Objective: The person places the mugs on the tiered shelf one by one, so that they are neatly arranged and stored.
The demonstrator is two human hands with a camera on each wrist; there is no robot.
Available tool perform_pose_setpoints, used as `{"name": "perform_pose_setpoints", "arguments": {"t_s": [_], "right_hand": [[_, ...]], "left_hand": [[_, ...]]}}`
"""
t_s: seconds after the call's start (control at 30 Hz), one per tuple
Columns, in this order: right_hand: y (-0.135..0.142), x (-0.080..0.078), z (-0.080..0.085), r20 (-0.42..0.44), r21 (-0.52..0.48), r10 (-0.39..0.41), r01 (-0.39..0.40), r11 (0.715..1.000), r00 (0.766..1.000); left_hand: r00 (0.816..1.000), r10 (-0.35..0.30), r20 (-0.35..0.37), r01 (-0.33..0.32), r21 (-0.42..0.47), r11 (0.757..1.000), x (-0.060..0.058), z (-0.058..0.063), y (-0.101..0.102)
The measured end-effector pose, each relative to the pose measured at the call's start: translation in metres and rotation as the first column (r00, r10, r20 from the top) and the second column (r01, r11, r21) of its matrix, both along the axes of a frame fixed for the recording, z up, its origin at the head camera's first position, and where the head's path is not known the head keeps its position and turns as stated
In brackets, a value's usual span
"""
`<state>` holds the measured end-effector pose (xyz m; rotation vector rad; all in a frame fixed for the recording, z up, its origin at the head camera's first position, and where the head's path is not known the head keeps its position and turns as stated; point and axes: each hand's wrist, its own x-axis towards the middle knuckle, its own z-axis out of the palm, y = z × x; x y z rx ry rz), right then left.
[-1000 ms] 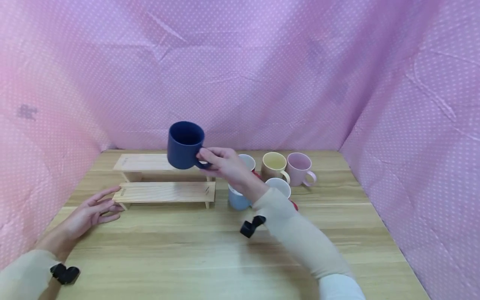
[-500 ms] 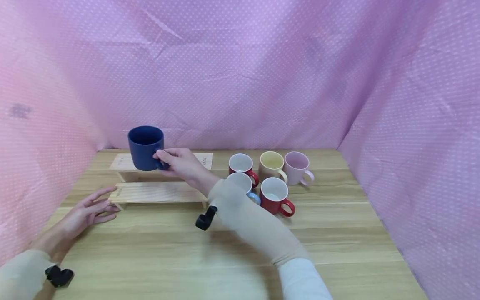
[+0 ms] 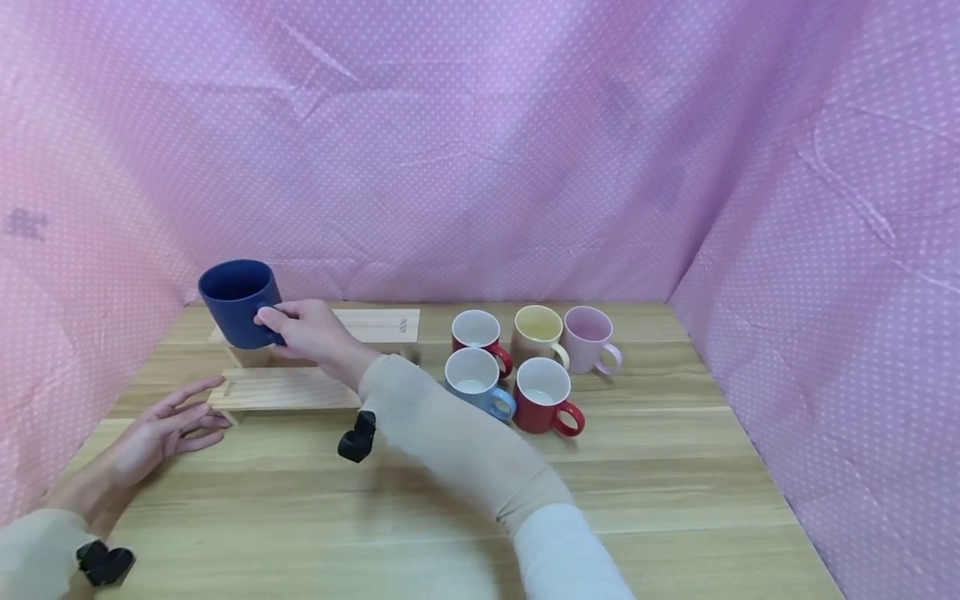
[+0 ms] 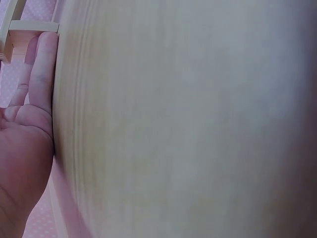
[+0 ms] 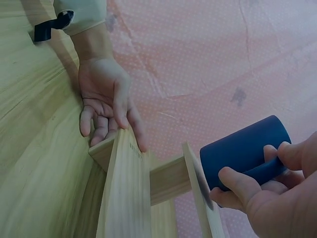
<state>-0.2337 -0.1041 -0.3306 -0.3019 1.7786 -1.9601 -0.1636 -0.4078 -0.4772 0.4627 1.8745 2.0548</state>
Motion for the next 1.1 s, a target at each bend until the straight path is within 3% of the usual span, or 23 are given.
{"name": "perform_pose_setpoints", "arguments": {"t_s": [0.37, 0.7, 0.9, 1.1], "right_hand": [[-0.022, -0.002, -0.003, -0.045, 0.053, -0.067, 0.070, 0.996, 0.997], [-0.036, 0.003, -0.001, -0.062, 0.068, -0.041, 0.045, 0.997, 0.997], [-0.033, 0.007, -0.008, -0.055, 0.057, 0.002, 0.002, 0.998, 0.998], [-0.016, 0.003, -0.015, -0.083, 0.057, 0.004, 0.001, 0.998, 0.997]], "left_hand": [[1.000, 0.007, 0.003, -0.007, -0.022, 1.000, 0.002, 0.007, -0.001], [0.999, 0.032, 0.004, -0.032, -0.032, 0.999, 0.009, 0.014, -0.011], [1.000, 0.029, 0.006, -0.029, -0.033, 0.999, 0.010, 0.011, -0.008], [0.999, 0.023, 0.036, -0.022, -0.028, 0.999, 0.000, 0.002, 0.006]]}}
